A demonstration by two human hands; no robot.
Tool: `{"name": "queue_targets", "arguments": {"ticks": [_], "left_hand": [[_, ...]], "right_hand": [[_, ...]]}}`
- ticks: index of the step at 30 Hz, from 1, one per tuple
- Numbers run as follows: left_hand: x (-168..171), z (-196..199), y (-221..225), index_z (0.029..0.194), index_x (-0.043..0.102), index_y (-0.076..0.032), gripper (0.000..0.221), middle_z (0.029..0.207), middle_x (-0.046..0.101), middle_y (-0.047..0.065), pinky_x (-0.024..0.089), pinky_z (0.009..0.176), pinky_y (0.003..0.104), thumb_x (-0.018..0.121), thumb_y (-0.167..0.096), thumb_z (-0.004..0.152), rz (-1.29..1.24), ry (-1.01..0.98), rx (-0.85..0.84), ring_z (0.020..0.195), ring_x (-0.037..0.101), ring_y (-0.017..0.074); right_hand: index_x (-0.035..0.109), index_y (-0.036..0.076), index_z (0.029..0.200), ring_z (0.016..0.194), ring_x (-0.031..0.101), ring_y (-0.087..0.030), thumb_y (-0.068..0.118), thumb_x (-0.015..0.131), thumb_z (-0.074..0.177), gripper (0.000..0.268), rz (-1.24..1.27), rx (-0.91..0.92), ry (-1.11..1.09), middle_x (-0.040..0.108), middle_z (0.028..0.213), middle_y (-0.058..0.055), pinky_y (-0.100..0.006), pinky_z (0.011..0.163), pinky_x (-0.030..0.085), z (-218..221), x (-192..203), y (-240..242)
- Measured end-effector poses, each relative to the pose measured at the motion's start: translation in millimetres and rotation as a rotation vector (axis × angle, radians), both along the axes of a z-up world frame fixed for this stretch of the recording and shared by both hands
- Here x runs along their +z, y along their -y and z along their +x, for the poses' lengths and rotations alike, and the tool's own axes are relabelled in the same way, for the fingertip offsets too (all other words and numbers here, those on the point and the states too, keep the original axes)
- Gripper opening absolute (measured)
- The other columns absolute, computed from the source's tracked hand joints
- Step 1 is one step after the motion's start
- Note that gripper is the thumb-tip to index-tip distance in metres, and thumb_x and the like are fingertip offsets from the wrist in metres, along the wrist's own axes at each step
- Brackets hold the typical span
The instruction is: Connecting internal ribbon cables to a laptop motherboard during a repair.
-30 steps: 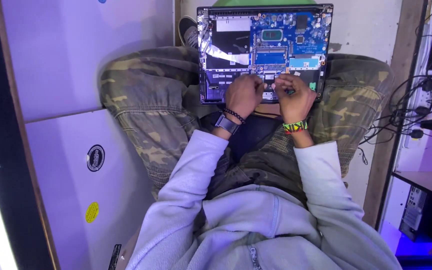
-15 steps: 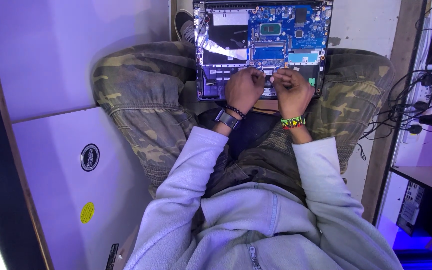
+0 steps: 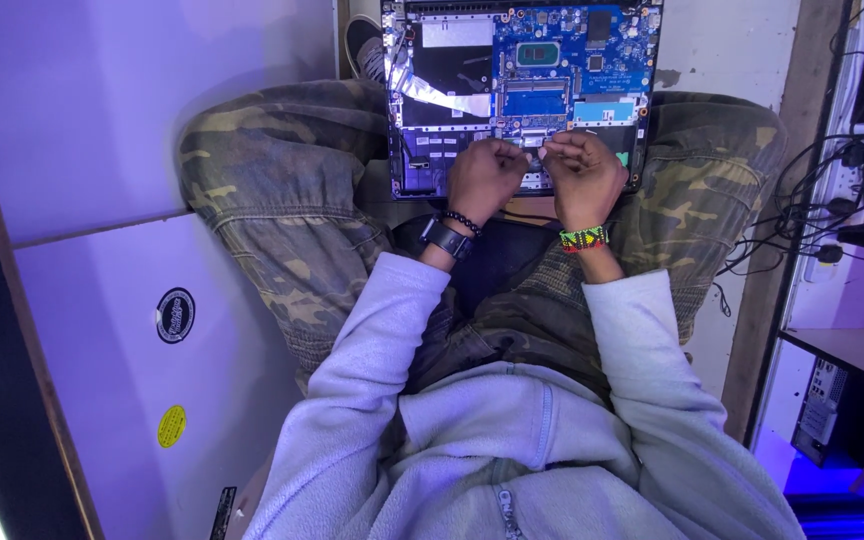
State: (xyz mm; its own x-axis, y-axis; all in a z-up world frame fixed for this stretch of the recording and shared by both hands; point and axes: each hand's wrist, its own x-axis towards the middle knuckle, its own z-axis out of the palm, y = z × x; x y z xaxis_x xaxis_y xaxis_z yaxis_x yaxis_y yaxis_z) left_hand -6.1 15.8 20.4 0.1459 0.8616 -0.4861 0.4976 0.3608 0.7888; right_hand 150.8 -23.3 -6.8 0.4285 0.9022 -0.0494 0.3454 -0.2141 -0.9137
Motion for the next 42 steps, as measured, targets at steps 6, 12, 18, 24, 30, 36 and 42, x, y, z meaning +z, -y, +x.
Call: {"name": "queue_targets", "arguments": {"ticks": [6,12,18,24,30,36,42], "left_hand": [[-16.4,9.6,6.9,0.094,0.079,-0.017,0.021,0.059,0.072,-0.002,0.06,0.074,0.031,0.072,-0.027,0.077,-0.029,0.138,0.105,0.064,0.077,0.0181],[-8.6,1.8,4.9,0.1,0.077,-0.014,0.022,0.088,0.08,0.01,0.059,0.087,0.052,0.069,-0.027,0.085,0.158,0.017,0.08,0.099,0.074,0.0393],[-31.4,1.5,4.2,0.099,0.081,-0.02,0.022,0.089,0.081,0.004,0.06,0.086,0.037,0.073,-0.022,0.08,0.065,0.134,0.126,0.096,0.077,0.0275],[-35.7,2.4,6.0,0.108,0.079,-0.013,0.034,0.093,0.082,0.005,0.06,0.083,0.032,0.075,-0.016,0.075,-0.041,0.281,0.212,0.09,0.079,0.0233],[-54.9,11.4,3.0,0.108,0.075,0.004,0.034,0.085,0.078,0.012,0.063,0.063,0.027,0.071,-0.006,0.075,-0.043,0.383,0.223,0.07,0.076,0.0174],[-34.7,5.0,-5.8,0.089,0.081,-0.021,0.017,0.075,0.078,-0.002,0.061,0.077,0.043,0.072,-0.03,0.077,0.127,-0.008,-0.03,0.087,0.077,0.0313],[-44.6,6.7,-19.2,0.087,0.082,-0.023,0.018,0.075,0.078,0.003,0.062,0.073,0.043,0.071,-0.034,0.078,0.102,-0.07,-0.039,0.084,0.077,0.0351]], "right_hand": [[0.074,0.0,0.108,0.079,0.077,-0.015,-0.001,0.083,0.083,0.027,-0.013,0.007,-0.199,0.078,0.098,-0.016,-0.026,0.061,0.063,7.1,-18.5,4.1],[0.07,0.0,0.112,0.082,0.078,-0.015,-0.003,0.086,0.082,0.034,-0.057,-0.051,-0.347,0.077,0.104,-0.016,-0.024,0.063,0.068,-2.3,9.2,2.9],[0.073,-0.001,0.104,0.074,0.078,-0.019,-0.005,0.087,0.081,0.027,0.013,-0.053,-0.191,0.078,0.096,-0.018,-0.028,0.057,0.067,-1.8,1.1,3.9],[0.074,0.0,0.101,0.068,0.076,-0.018,-0.006,0.086,0.079,0.025,0.087,-0.043,-0.106,0.078,0.092,-0.017,-0.027,0.054,0.066,-5.9,-0.3,1.6],[0.071,-0.002,0.105,0.073,0.077,-0.019,-0.008,0.085,0.08,0.029,0.086,-0.065,-0.27,0.077,0.095,-0.019,-0.027,0.058,0.068,-3.3,-8.4,2.5],[0.07,-0.003,0.106,0.076,0.078,-0.021,-0.009,0.085,0.082,0.029,0.084,-0.066,-0.304,0.076,0.096,-0.02,-0.028,0.06,0.069,-3.5,-12.5,3.1],[0.068,-0.002,0.107,0.075,0.078,-0.019,-0.009,0.085,0.082,0.031,0.059,-0.099,-0.374,0.076,0.095,-0.018,-0.025,0.059,0.069,-2.5,-13.4,2.3]]}}
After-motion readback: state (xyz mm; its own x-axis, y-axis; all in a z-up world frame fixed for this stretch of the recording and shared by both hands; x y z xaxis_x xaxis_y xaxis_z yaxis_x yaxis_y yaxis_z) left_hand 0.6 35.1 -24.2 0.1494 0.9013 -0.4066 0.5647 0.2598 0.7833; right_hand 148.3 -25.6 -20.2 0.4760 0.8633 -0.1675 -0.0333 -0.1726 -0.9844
